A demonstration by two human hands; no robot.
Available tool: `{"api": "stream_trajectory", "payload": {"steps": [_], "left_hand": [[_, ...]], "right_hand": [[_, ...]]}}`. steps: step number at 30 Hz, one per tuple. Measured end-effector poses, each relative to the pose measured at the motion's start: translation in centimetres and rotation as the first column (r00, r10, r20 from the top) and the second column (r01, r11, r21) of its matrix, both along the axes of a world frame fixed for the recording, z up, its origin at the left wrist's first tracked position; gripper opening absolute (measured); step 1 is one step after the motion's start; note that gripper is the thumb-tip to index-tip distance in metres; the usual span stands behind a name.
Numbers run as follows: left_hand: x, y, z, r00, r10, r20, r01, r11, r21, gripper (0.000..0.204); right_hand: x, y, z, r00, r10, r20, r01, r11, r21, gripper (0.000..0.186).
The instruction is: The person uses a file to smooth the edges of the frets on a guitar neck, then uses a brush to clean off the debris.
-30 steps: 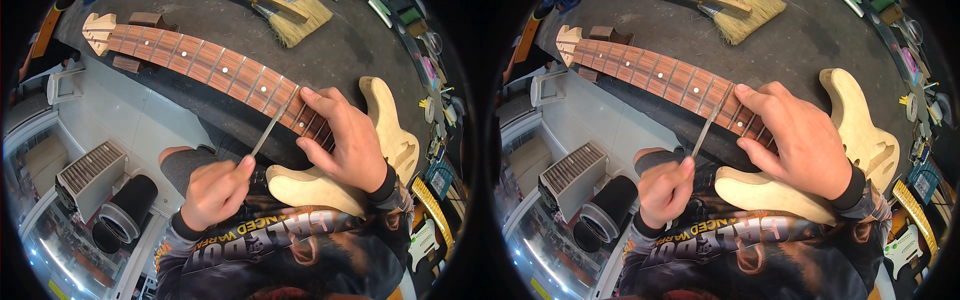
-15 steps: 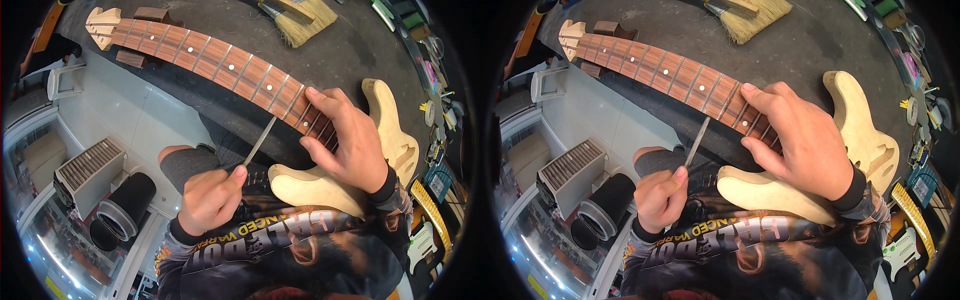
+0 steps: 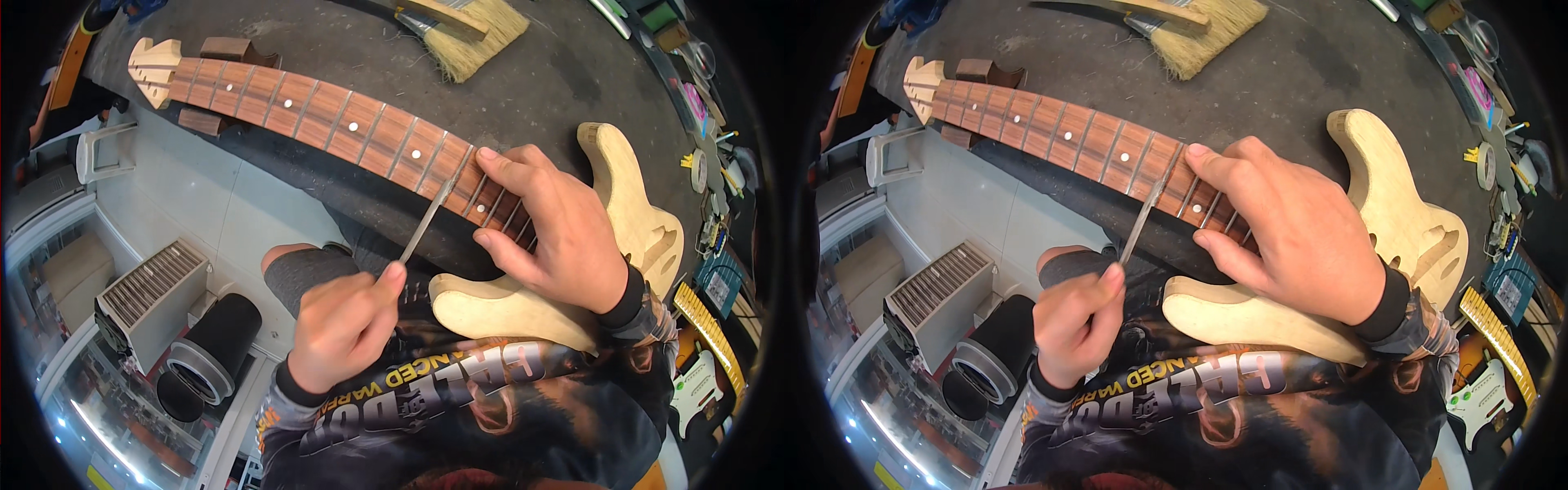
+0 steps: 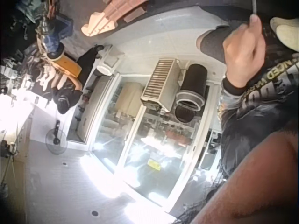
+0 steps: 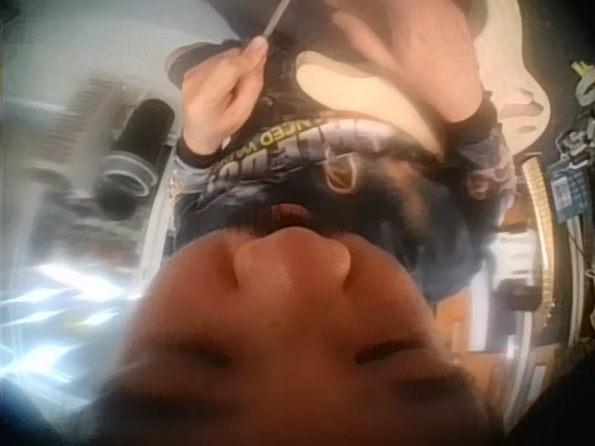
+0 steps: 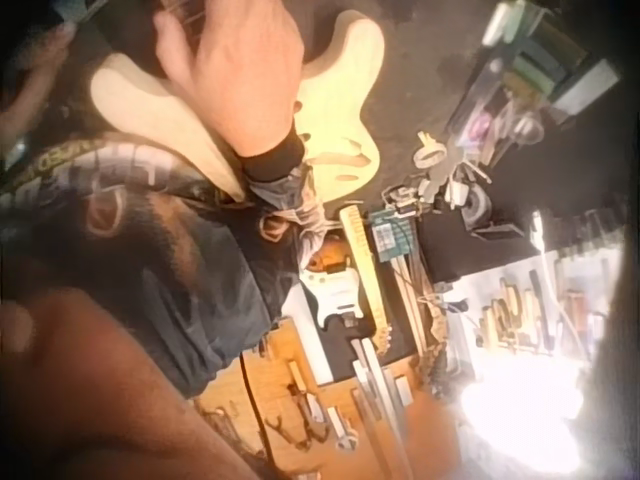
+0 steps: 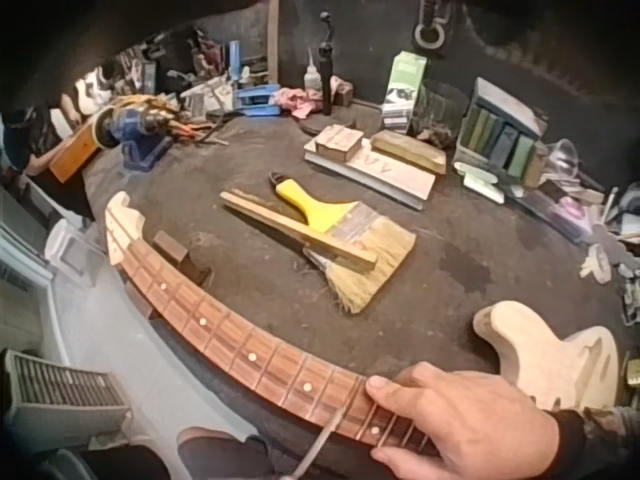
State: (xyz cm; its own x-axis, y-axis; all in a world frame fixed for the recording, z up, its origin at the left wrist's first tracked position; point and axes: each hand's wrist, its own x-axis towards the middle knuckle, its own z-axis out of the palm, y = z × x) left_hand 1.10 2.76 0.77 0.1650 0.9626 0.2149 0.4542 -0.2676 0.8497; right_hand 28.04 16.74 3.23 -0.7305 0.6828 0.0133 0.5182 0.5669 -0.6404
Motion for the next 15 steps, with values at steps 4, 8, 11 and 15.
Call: {"api": "stream_trajectory", "payload": {"steps": [4,8,11,15], "left_hand": [[1.5,3.7,0.2,0.999,0.044,-0.006,-0.044,0.999,0.005,0.036],[1.9,4.9,0.0,0.999,0.037,0.029,-0.037,0.999,0.008,0.034],[0.9,1.3,1.2,0.998,0.062,-0.016,-0.063,0.997,-0.037,0.034],[1.9,4.9,1.5,0.998,0.032,-0.058,-0.034,0.999,-0.027,0.026]], "right_hand": [[-0.1,0.0,-0.2,1.0,0.008,-0.017,-0.008,1.0,0.01,0.073],[0.2,0.2,-0.1,1.0,-0.004,-0.009,0.004,1.0,0.015,0.074],[-0.1,-0.1,-0.2,1.0,-0.015,-0.017,0.016,0.999,0.036,0.07],[-0.2,-0.1,-0.3,0.999,-0.02,-0.047,0.022,0.998,0.053,0.068]]}}
